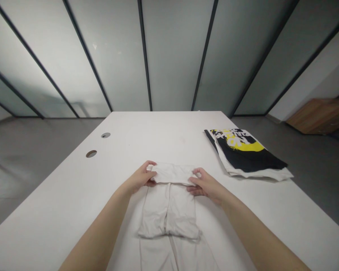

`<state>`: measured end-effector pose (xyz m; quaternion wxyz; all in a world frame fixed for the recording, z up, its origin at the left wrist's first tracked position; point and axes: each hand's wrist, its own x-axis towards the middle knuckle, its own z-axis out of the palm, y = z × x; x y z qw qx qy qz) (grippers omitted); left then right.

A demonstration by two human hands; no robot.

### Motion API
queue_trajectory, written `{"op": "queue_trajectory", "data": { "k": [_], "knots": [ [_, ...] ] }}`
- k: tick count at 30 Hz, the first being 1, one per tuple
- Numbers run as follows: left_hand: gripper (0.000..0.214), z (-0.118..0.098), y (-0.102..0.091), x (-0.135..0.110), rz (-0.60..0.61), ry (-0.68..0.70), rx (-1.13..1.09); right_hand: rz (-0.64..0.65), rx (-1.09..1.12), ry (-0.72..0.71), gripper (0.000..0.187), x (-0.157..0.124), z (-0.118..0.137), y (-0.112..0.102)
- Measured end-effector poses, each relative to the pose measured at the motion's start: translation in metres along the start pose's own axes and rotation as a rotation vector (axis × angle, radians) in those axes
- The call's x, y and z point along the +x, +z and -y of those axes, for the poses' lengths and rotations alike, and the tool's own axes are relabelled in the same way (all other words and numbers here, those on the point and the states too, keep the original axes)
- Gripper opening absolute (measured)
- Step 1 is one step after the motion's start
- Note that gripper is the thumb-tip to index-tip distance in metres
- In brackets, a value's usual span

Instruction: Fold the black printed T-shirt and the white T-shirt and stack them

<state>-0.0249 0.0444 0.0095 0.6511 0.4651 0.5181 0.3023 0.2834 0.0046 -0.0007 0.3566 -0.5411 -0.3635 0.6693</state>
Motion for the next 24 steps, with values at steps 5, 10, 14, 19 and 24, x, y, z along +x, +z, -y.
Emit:
{"op": "queue_trajectory", "data": {
  "k": [5,10,14,19,24],
  "knots": [
    [0.051,0.002,0.011,0.002,-0.087,0.137,-0.019,-0.089,-0.018,-0.087,0.078,-0.002,0.008,0.006],
    [0.057,-0.001,0.016,0.001,-0.041,0.079,-0.032,-0.014,-0.086,-0.074,0.046,0.0,0.009,-0.001],
    [0.065,-0.007,0.006,-0.002,0.02,0.035,-0.114,0.158,-0.133,0.0,0.05,-0.009,0.015,-0.008],
    [0.049,-0.004,-0.003,0.003,-0.007,-0.029,-0.137,0.19,0.0,-0.019,0.072,-0.012,0.018,-0.012],
    [0.035,0.002,0.007,0.008,-0.083,0.025,-0.122,0.007,0.068,-0.073,0.058,0.003,0.005,-0.005]
  ]
}}
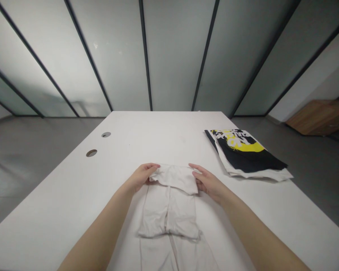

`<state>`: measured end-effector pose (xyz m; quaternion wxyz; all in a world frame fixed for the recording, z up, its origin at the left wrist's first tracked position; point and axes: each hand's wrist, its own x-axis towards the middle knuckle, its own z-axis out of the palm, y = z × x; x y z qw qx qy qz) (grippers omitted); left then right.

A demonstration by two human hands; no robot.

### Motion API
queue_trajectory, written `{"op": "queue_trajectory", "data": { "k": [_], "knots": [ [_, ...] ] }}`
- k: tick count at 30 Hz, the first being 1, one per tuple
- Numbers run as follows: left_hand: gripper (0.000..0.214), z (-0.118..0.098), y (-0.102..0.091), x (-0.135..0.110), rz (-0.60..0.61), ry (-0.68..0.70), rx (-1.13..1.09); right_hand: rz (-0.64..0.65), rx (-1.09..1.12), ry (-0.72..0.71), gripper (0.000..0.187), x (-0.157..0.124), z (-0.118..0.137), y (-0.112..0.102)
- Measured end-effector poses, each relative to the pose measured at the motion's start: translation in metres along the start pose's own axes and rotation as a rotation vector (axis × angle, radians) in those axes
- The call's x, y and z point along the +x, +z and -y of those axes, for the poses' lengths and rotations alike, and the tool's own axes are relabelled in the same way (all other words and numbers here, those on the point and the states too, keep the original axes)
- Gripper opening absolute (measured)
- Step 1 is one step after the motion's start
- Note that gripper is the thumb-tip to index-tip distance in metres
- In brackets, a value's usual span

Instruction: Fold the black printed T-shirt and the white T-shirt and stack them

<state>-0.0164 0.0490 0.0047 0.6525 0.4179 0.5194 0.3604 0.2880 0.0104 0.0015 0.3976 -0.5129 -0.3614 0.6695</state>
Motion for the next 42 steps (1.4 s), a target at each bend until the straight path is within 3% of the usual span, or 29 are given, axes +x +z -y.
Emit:
{"op": "queue_trajectory", "data": {
  "k": [6,10,14,20,26,30,35,42],
  "knots": [
    [0.037,0.002,0.004,0.003,-0.117,0.111,0.07,-0.086,-0.021,-0.119,0.038,0.012,-0.011,0.007],
    [0.041,-0.001,-0.003,0.004,-0.065,0.06,-0.061,-0.185,0.085,-0.177,0.032,0.014,-0.007,0.004],
    [0.05,0.0,-0.007,0.003,0.03,-0.058,-0.103,-0.179,0.105,-0.088,0.035,0.009,-0.004,0.003],
    [0.051,0.005,-0.002,0.002,0.059,-0.043,-0.152,-0.054,0.159,0.047,0.065,0.001,0.0,0.007],
    [0.041,0.011,0.003,0.019,0.016,-0.01,-0.151,-0.057,0.162,0.028,0.064,0.011,-0.007,0.009],
    [0.044,0.011,0.001,0.042,-0.029,0.023,-0.157,-0.087,0.094,0.014,0.05,0.032,-0.006,0.011],
    [0.047,-0.02,-0.005,0.075,-0.1,0.136,-0.171,-0.132,0.087,-0.14,0.038,0.073,0.035,0.018],
    [0.058,-0.11,-0.01,0.118,-0.136,0.399,-0.184,-0.174,0.012,-0.41,0.042,0.133,0.129,0.035]
  ]
}}
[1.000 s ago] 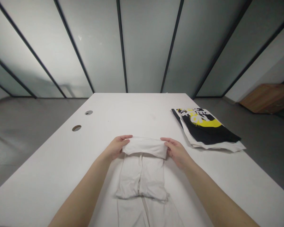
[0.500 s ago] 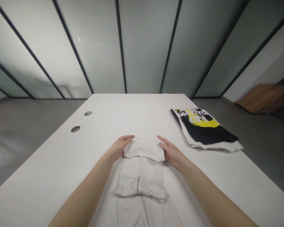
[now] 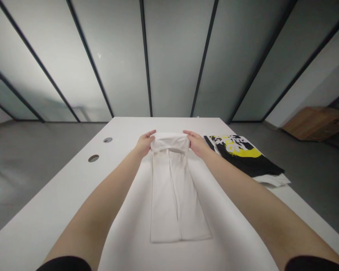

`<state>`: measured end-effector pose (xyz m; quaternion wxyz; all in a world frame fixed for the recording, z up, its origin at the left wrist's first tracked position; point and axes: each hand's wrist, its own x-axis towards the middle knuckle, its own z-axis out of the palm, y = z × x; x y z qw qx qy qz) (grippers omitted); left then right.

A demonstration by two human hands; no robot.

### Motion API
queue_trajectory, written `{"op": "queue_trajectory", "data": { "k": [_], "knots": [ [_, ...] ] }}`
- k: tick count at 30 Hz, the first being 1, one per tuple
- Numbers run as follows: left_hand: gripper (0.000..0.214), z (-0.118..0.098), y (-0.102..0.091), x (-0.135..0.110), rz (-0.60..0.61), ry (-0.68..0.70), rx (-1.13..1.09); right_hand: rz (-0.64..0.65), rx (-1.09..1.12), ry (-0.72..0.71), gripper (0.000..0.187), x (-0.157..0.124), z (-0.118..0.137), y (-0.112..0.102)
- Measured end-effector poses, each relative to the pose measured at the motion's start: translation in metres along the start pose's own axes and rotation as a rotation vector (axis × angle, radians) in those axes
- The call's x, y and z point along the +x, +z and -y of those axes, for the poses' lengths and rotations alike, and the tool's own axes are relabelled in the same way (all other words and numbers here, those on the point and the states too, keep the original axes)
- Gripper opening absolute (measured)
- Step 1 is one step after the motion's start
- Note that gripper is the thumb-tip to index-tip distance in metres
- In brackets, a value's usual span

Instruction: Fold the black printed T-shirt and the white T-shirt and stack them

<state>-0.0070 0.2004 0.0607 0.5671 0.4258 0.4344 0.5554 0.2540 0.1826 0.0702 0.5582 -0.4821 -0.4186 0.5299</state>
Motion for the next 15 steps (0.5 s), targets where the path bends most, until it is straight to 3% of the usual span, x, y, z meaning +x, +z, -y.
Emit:
{"op": "queue_trajectory", "data": {
  "k": [3,6,15],
  "knots": [
    [0.06,-0.019,0.003,0.012,0.016,0.053,-0.044,-0.004,0.0,-0.052,0.044,0.018,0.015,0.006],
    [0.059,-0.019,-0.001,0.004,0.015,-0.012,-0.07,-0.013,0.019,-0.024,0.044,0.016,0.014,0.004],
    [0.047,0.048,-0.018,-0.086,-0.038,-0.442,-0.1,0.04,0.031,0.379,0.051,-0.066,-0.059,-0.03]
  ]
}}
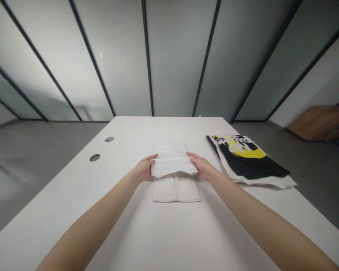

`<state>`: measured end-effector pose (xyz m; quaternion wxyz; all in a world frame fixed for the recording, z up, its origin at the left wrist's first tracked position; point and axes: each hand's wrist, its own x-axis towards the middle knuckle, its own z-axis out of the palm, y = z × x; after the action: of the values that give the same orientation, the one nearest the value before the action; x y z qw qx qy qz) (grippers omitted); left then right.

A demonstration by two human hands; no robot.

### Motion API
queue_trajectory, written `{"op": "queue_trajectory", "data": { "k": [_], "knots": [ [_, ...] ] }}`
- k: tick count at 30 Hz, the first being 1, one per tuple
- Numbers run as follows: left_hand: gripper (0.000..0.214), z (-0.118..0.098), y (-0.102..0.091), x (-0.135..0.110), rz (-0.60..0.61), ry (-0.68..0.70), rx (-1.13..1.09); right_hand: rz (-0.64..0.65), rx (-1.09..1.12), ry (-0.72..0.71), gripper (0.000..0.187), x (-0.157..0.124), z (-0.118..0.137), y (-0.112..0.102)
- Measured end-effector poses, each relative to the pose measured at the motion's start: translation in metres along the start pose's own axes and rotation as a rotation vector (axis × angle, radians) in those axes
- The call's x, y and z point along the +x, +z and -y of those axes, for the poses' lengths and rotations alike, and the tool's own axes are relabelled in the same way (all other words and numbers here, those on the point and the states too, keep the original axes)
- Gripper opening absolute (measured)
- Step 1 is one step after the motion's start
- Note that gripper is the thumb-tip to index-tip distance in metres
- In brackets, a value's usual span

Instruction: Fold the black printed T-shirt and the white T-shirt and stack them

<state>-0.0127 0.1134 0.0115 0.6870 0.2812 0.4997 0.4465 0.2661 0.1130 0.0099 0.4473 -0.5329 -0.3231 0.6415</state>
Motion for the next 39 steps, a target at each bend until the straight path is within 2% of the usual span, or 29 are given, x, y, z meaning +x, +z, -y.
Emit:
{"op": "queue_trajectory", "data": {
  "k": [3,6,10,14,18,21,25,27,30,32,34,36,39],
  "knots": [
    [0.045,0.019,-0.003,-0.016,0.007,-0.024,-0.018,0.026,0.065,0.046,0.055,-0.022,-0.017,-0.005],
    [0.05,0.025,-0.003,-0.028,0.03,0.005,0.022,0.073,0.065,0.042,0.056,-0.043,-0.021,-0.007],
    [0.061,0.025,0.007,-0.043,0.012,0.035,-0.026,0.06,0.043,0.022,0.039,-0.067,-0.019,-0.004],
    [0.064,0.034,0.018,-0.068,-0.031,0.116,-0.217,0.003,0.203,-0.046,0.03,-0.091,-0.027,-0.002],
    [0.068,0.059,0.015,-0.097,-0.026,0.047,-0.194,0.012,0.225,0.053,0.026,-0.117,-0.052,-0.008],
    [0.062,0.073,0.008,-0.108,-0.026,0.008,-0.129,0.007,0.171,0.069,0.026,-0.125,-0.069,-0.012],
    [0.053,0.073,0.006,-0.095,-0.014,0.058,-0.012,0.012,0.111,-0.001,0.029,-0.109,-0.071,-0.008],
    [0.055,0.067,0.008,-0.076,-0.043,0.096,0.02,-0.002,0.079,-0.052,0.029,-0.091,-0.066,-0.002],
    [0.06,0.053,0.012,-0.041,-0.15,0.209,0.046,-0.052,0.057,-0.125,0.027,-0.059,-0.054,0.009],
    [0.055,0.043,0.015,-0.02,-0.195,0.255,0.062,-0.094,0.05,-0.16,0.025,-0.041,-0.044,0.016],
    [0.048,0.032,0.019,-0.006,-0.196,0.245,0.075,-0.135,0.039,-0.19,0.023,-0.028,-0.035,0.019],
    [0.045,0.024,0.021,-0.002,-0.184,0.249,0.08,-0.157,0.041,-0.22,0.023,-0.025,-0.029,0.018],
    [0.044,0.021,0.019,-0.011,-0.158,0.305,0.08,-0.127,0.082,-0.241,0.026,-0.037,-0.031,0.009]
  ]
}}
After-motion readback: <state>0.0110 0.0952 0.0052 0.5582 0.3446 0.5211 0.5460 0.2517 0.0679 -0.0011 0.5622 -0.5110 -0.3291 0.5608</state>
